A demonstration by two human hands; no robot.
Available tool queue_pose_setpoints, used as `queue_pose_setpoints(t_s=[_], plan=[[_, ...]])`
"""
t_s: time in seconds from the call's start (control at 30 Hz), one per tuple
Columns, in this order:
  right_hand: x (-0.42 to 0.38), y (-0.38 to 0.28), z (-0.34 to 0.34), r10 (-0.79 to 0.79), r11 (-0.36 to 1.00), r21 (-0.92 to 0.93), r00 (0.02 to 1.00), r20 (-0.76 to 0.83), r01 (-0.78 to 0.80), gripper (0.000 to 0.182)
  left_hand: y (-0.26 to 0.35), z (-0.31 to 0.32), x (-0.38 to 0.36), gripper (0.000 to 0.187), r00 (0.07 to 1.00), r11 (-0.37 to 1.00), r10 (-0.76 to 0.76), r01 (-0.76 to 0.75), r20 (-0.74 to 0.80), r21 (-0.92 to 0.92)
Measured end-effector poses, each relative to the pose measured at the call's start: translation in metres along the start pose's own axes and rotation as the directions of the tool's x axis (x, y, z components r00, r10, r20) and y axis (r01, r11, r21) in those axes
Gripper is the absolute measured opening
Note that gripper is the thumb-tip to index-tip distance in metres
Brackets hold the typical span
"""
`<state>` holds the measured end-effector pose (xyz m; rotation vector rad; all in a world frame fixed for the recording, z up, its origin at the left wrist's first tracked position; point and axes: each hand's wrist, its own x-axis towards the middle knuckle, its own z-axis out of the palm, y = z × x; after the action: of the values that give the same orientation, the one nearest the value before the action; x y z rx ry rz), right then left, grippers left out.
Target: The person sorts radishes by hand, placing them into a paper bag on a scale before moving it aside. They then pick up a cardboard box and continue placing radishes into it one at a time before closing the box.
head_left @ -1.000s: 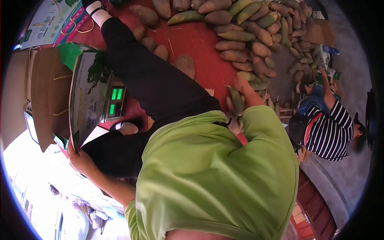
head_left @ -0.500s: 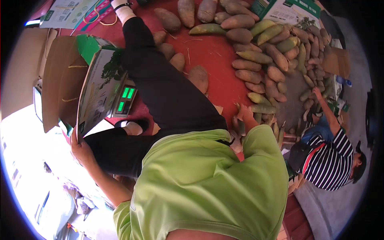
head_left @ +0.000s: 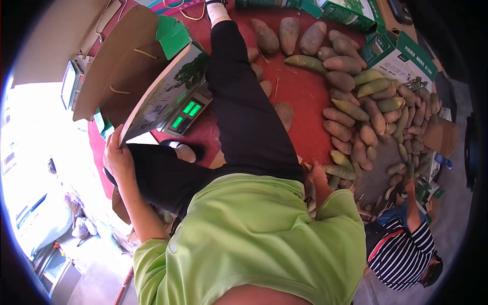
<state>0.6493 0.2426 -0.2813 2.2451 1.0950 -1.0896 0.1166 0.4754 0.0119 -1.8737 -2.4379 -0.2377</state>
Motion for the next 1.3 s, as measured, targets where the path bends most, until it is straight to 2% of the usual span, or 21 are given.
queue_pose_setpoints(t_s=[0.03, 0.1, 0.23, 0.3, 0.33, 0.4, 0.43, 0.47, 0.53, 0.63, 0.73, 0.8, 0.87, 0.93, 1.0, 1.03, 1.1, 1.13, 1.2, 1.27, 1.3], plan=[[0.005, 0.005, 0.004, -0.001, 1.000, 0.000, 1.000, -0.010, 0.001, 0.050, 0.000, 0.000, 0.000, 0.045, 1.000, 1.000, 0.000, 0.000, 0.009, 0.010], [0.013, 0.015, 0.012, -0.110, 0.993, 0.025, 0.982, -0.152, 0.115, 0.052, 0.000, 0.000, 0.000, 0.047, 1.000, 1.000, 0.004, -0.004, 0.016, 0.010], [0.021, -0.003, -0.027, -0.164, 0.974, 0.101, 0.935, -0.315, 0.205, 0.049, 0.004, -0.001, -0.001, 0.049, 1.000, 0.998, 0.009, -0.008, -0.001, 0.061], [0.040, -0.014, -0.049, -0.217, 0.884, 0.309, 0.894, -0.393, 0.350, 0.051, 0.005, 0.000, 0.000, 0.049, 1.000, 0.999, 0.003, -0.003, -0.008, 0.045], [0.042, -0.028, -0.066, -0.229, 0.882, 0.302, 0.888, -0.398, 0.363, 0.051, 0.005, -0.001, -0.001, 0.049, 1.000, 0.999, -0.002, 0.002, -0.007, 0.040], [0.035, -0.067, -0.111, -0.345, 0.748, 0.271, 0.704, -0.620, 0.606, 0.049, 0.008, -0.005, -0.002, 0.046, 1.000, 0.998, -0.006, 0.006, -0.011, 0.059], [0.036, -0.087, -0.130, -0.357, 0.673, 0.306, 0.658, -0.663, 0.673, 0.046, 0.009, -0.006, -0.001, 0.045, 1.000, 0.998, -0.019, 0.019, -0.007, 0.059], [0.033, -0.106, -0.151, -0.362, 0.589, 0.336, 0.612, -0.703, 0.735, 0.043, 0.011, -0.008, -0.001, 0.045, 0.999, 0.998, -0.032, 0.032, -0.004, 0.061], [-0.004, -0.159, -0.209, -0.383, 0.519, 0.322, 0.552, -0.741, 0.792, 0.042, 0.012, -0.009, -0.002, 0.040, 0.999, 0.997, -0.047, 0.047, -0.007, 0.056], [-0.042, -0.220, -0.279, -0.410, 0.295, 0.274, 0.380, -0.829, 0.915, 0.042, 0.011, -0.008, -0.002, 0.035, 0.999, 0.997, -0.051, 0.052, -0.015, 0.051], [-0.097, -0.281, -0.334, -0.400, 0.055, 0.258, 0.258, -0.879, 0.965, 0.041, 0.009, -0.007, -0.002, 0.036, 0.999, 0.998, -0.033, 0.034, -0.019, 0.059], [-0.133, -0.319, -0.357, -0.407, -0.148, 0.157, 0.084, -0.910, 0.976, 0.042, 0.007, -0.007, -0.002, 0.038, 0.999, 0.999, -0.027, 0.028, -0.027, 0.046], [-0.154, -0.357, -0.368, -0.417, -0.413, 0.119, -0.072, -0.906, 0.903, 0.041, 0.009, -0.009, -0.002, 0.039, 0.999, 0.999, -0.019, 0.021, -0.029, 0.039], [-0.173, -0.392, -0.371, -0.486, -0.493, 0.153, -0.125, -0.865, 0.856, 0.045, 0.008, -0.007, -0.002, 0.039, 0.999, 0.999, -0.016, 0.017, -0.033, 0.038], [-0.185, -0.427, -0.360, -0.576, -0.533, 0.248, -0.132, -0.807, 0.809, 0.040, 0.007, -0.006, -0.002, 0.039, 0.999, 0.999, -0.008, 0.010, -0.037, 0.040], [-0.203, -0.440, -0.356, -0.609, -0.473, 0.306, -0.056, -0.791, 0.826, 0.028, 0.008, -0.006, -0.002, 0.040, 0.999, 0.999, -0.007, 0.008, -0.044, 0.032], [-0.207, -0.472, -0.340, -0.647, -0.427, 0.159, -0.177, -0.742, 0.890, 0.029, 0.007, -0.009, -0.003, 0.040, 0.999, 1.000, -0.002, 0.003, -0.047, 0.024], [-0.186, -0.494, -0.326, -0.652, -0.442, -0.054, -0.362, -0.667, 0.895, 0.042, 0.008, -0.012, -0.003, 0.039, 0.999, 0.999, -0.016, 0.018, -0.035, 0.044], [-0.174, -0.522, -0.303, -0.681, -0.380, -0.270, -0.465, -0.566, 0.885, 0.032, 0.008, -0.007, -0.003, 0.040, 0.999, 0.997, -0.036, 0.037, -0.021, 0.066], [-0.164, -0.531, -0.286, -0.806, -0.248, -0.452, -0.441, -0.395, 0.857, 0.033, 0.007, -0.005, -0.004, 0.041, 0.999, 0.999, -0.036, 0.037, -0.015, 0.025], [-0.162, -0.532, -0.283, -0.823, -0.208, -0.447, -0.403, -0.401, 0.870, 0.032, 0.008, -0.005, -0.004, 0.043, 0.999, 0.999, -0.044, 0.044, -0.009, 0.028]])
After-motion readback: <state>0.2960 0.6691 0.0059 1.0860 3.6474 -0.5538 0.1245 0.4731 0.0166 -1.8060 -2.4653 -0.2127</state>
